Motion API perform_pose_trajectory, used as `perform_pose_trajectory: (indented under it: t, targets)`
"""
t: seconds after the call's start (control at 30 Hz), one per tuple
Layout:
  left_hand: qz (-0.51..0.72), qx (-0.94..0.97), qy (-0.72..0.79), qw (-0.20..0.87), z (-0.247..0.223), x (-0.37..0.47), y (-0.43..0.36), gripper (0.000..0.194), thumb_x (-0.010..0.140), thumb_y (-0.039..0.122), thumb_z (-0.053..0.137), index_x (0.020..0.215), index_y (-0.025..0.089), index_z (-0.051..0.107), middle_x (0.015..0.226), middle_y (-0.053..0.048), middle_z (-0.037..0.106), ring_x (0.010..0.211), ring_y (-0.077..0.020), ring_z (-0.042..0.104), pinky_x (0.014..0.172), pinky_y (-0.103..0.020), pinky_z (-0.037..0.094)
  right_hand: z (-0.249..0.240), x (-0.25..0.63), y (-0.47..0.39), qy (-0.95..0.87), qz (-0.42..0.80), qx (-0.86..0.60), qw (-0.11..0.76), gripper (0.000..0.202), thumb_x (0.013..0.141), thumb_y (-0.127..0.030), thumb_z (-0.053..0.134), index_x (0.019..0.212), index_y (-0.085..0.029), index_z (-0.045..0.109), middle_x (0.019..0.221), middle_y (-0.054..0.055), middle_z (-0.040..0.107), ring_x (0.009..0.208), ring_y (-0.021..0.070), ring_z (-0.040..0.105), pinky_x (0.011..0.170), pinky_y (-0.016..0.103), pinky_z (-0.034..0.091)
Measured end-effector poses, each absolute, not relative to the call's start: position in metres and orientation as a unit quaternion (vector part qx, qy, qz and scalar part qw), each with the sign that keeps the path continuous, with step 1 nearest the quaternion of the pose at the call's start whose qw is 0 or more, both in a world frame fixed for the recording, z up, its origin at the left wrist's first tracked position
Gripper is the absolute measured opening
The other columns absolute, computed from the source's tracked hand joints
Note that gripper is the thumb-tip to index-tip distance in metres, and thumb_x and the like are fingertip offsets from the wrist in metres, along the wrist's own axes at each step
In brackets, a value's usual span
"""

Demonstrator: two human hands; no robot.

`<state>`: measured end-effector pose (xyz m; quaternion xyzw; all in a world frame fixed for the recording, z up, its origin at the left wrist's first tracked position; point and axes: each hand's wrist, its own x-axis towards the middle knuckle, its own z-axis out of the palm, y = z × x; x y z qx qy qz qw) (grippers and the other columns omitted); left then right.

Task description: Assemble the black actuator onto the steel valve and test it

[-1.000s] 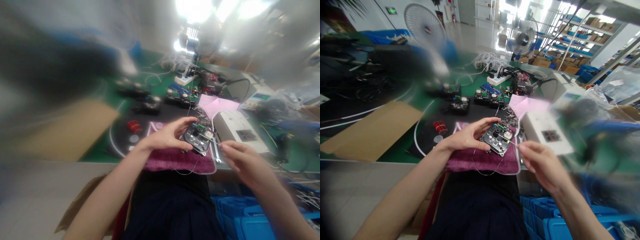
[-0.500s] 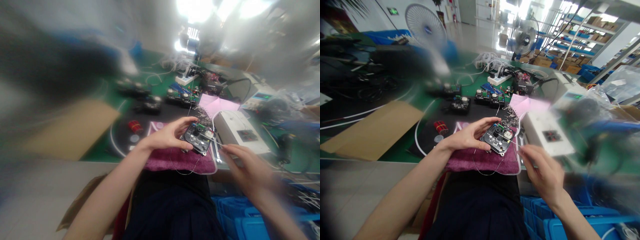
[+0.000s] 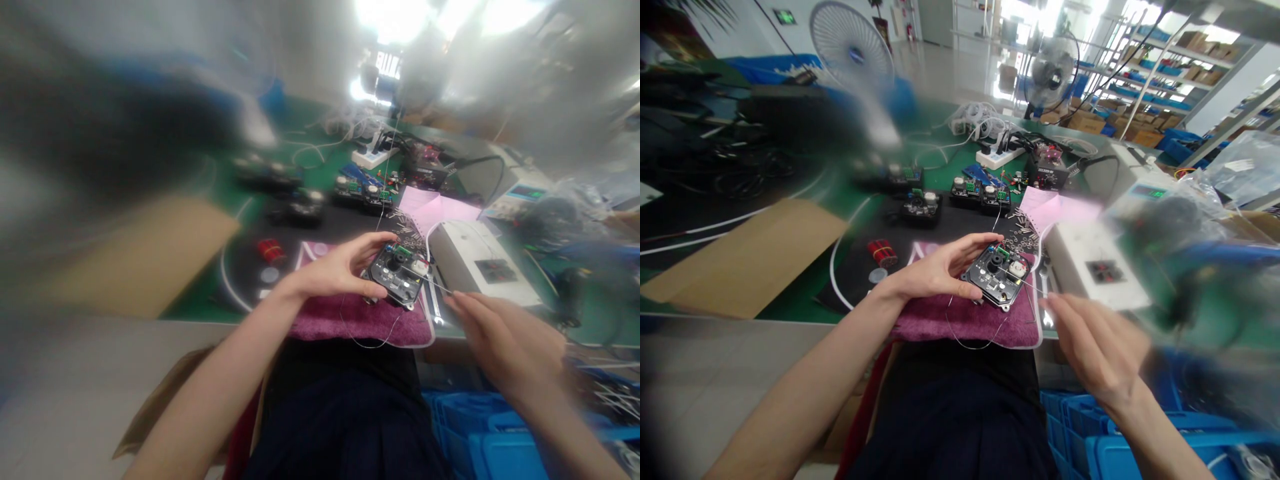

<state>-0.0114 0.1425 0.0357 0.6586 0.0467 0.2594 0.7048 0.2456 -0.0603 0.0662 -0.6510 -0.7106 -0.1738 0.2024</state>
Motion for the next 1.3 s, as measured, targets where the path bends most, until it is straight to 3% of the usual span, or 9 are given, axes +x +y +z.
perform_pose_trajectory:
  t: [0.17,0.33,0.43,0.5,0.63,0.77,0.93,1.1,1.3]
  targets:
    - [0.259,0.659,0.046,0.704,0.036,-0.011,0.143,0.095,0.071,0.017,0.092,0.154,0.029,0.049,0.167,-0.011,0.041,0.158,-0.0302,0.037,0.132,-0.047,0.028,0.081,0.234,-0.049,-0.626,-0.047,-0.728,0.275,0.033,0.098,-0.050,0.063,0.091,-0.023,0.080,0.085,0.006,0.078,0.072,0.0192,0.070,0.064,0.028,0.048]
    - [0.257,0.658,0.046,0.707,0.036,-0.011,0.143,0.095,0.071,0.017,0.092,0.154,0.030,0.049,0.168,-0.011,0.040,0.158,-0.0300,0.036,0.132,-0.048,0.029,0.091,0.228,-0.034,-0.459,0.321,-0.722,0.406,0.043,0.089,-0.055,0.074,0.066,-0.019,0.065,0.055,0.000,0.058,0.053,0.0121,0.050,0.053,0.025,0.040]
    - [0.250,0.657,0.048,0.709,0.035,-0.011,0.143,0.095,0.071,0.017,0.091,0.155,0.030,0.048,0.168,-0.011,0.039,0.159,-0.0297,0.034,0.132,-0.048,0.027,0.087,0.230,-0.027,-0.348,0.527,-0.633,0.448,0.049,0.088,-0.051,0.077,0.060,-0.019,0.052,0.052,-0.005,0.044,0.047,0.0064,0.034,0.046,0.022,0.027]
    - [0.251,0.655,0.047,0.711,0.034,-0.011,0.143,0.095,0.071,0.017,0.091,0.155,0.030,0.048,0.168,-0.010,0.039,0.159,-0.0299,0.033,0.133,-0.048,0.026,0.084,0.231,-0.026,-0.313,0.579,-0.605,0.448,0.048,0.087,-0.048,0.078,0.062,-0.018,0.052,0.054,-0.006,0.042,0.046,0.0047,0.031,0.045,0.021,0.023]
    - [0.253,0.653,0.040,0.712,0.033,-0.010,0.144,0.096,0.070,0.016,0.092,0.154,0.030,0.048,0.168,-0.011,0.039,0.159,-0.0301,0.033,0.132,-0.048,0.027,0.081,0.228,-0.034,-0.386,0.456,-0.647,0.474,0.037,0.090,-0.047,0.077,0.074,-0.017,0.064,0.061,-0.002,0.056,0.054,0.0087,0.047,0.051,0.022,0.039]
    - [0.250,0.655,0.041,0.712,0.034,-0.011,0.144,0.095,0.072,0.016,0.091,0.155,0.029,0.047,0.168,-0.011,0.039,0.159,-0.0297,0.034,0.132,-0.047,0.028,0.078,0.220,-0.043,-0.520,0.190,-0.715,0.427,0.032,0.090,-0.046,0.077,0.110,-0.021,0.073,0.082,0.003,0.074,0.068,0.0167,0.067,0.064,0.028,0.054]
    - [0.254,0.655,0.044,0.710,0.033,-0.011,0.144,0.096,0.070,0.016,0.092,0.154,0.031,0.048,0.169,-0.009,0.038,0.160,-0.0289,0.032,0.133,-0.046,0.026,0.063,0.226,-0.048,-0.679,-0.091,-0.648,0.332,0.011,0.095,-0.029,0.071,0.103,-0.025,0.077,0.105,0.007,0.077,0.090,0.0217,0.073,0.080,0.033,0.058]
    - [0.255,0.654,0.047,0.711,0.035,-0.011,0.142,0.095,0.071,0.017,0.092,0.154,0.030,0.049,0.168,-0.011,0.040,0.158,-0.0297,0.035,0.132,-0.047,0.028,0.052,0.240,-0.056,-0.704,-0.206,-0.619,0.280,0.035,0.093,-0.013,0.069,0.121,-0.032,0.078,0.123,0.009,0.073,0.103,0.0247,0.072,0.087,0.038,0.059]
    - [0.258,0.652,0.041,0.712,0.036,-0.011,0.142,0.095,0.070,0.017,0.092,0.154,0.030,0.049,0.167,-0.011,0.041,0.158,-0.0301,0.036,0.132,-0.047,0.028,0.064,0.245,-0.062,-0.754,-0.195,-0.574,0.253,0.038,0.097,-0.021,0.063,0.130,-0.034,0.076,0.118,0.008,0.078,0.109,0.0292,0.074,0.091,0.042,0.062]
